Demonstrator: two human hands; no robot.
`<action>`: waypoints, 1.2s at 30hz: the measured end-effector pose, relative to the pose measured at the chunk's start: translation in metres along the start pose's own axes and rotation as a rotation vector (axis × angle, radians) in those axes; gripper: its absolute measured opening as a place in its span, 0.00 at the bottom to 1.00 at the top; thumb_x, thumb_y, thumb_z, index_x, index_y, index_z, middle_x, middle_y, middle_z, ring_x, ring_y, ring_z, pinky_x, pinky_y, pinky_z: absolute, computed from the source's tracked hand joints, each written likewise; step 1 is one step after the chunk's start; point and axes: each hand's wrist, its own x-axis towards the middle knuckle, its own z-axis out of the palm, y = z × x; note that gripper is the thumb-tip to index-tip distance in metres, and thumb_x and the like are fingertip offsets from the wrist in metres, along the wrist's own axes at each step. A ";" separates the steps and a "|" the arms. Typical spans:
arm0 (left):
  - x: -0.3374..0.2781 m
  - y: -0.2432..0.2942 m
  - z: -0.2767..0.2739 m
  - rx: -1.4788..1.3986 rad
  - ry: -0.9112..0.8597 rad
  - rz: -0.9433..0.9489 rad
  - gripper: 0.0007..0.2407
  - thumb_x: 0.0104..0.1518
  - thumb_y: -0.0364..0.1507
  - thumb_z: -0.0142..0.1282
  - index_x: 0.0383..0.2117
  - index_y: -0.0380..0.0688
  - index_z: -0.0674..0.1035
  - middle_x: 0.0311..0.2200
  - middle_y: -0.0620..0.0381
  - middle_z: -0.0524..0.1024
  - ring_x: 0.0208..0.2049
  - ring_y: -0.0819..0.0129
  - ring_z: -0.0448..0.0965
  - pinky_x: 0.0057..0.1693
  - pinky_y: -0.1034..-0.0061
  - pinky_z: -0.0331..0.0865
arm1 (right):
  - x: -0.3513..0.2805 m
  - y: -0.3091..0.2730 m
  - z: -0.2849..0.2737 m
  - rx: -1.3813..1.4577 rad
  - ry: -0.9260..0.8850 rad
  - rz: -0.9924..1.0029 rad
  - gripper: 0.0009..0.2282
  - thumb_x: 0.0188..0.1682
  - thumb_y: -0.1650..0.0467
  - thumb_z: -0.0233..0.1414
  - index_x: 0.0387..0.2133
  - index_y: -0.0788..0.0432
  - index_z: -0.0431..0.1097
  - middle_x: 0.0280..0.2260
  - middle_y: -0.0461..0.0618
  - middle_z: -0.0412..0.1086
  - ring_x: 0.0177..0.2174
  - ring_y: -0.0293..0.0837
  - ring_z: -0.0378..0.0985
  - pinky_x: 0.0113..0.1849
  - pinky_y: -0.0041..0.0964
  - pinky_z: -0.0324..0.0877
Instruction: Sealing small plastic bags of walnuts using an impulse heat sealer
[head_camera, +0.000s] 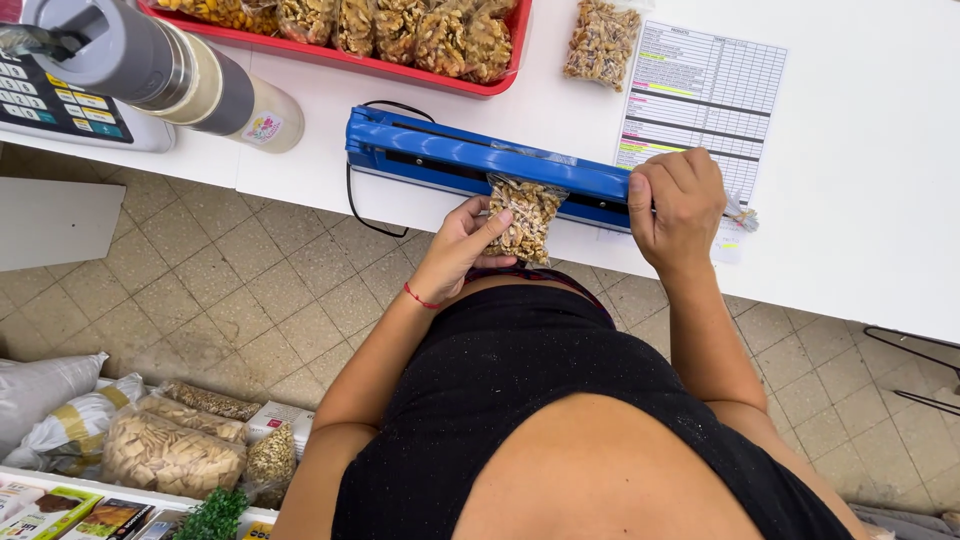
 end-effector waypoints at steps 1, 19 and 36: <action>0.001 -0.001 -0.001 0.001 -0.001 0.002 0.16 0.57 0.35 0.59 0.44 0.36 0.72 0.32 0.50 0.77 0.34 0.62 0.83 0.38 0.67 0.81 | -0.002 0.001 0.003 0.000 0.002 -0.001 0.15 0.59 0.66 0.42 0.25 0.57 0.70 0.25 0.47 0.65 0.29 0.48 0.65 0.33 0.39 0.62; 0.004 0.006 -0.005 0.000 0.011 -0.075 0.18 0.56 0.35 0.60 0.45 0.32 0.73 0.31 0.48 0.78 0.32 0.61 0.84 0.37 0.68 0.81 | -0.022 0.023 0.033 0.060 -0.004 -0.043 0.16 0.57 0.63 0.38 0.24 0.55 0.68 0.21 0.47 0.64 0.23 0.48 0.67 0.28 0.38 0.65; 0.007 0.005 -0.008 -0.024 -0.018 -0.113 0.17 0.57 0.33 0.59 0.45 0.34 0.71 0.32 0.49 0.78 0.33 0.62 0.83 0.37 0.67 0.81 | -0.028 0.032 0.045 0.090 0.065 -0.086 0.18 0.57 0.63 0.37 0.23 0.56 0.69 0.23 0.49 0.67 0.25 0.50 0.68 0.28 0.39 0.65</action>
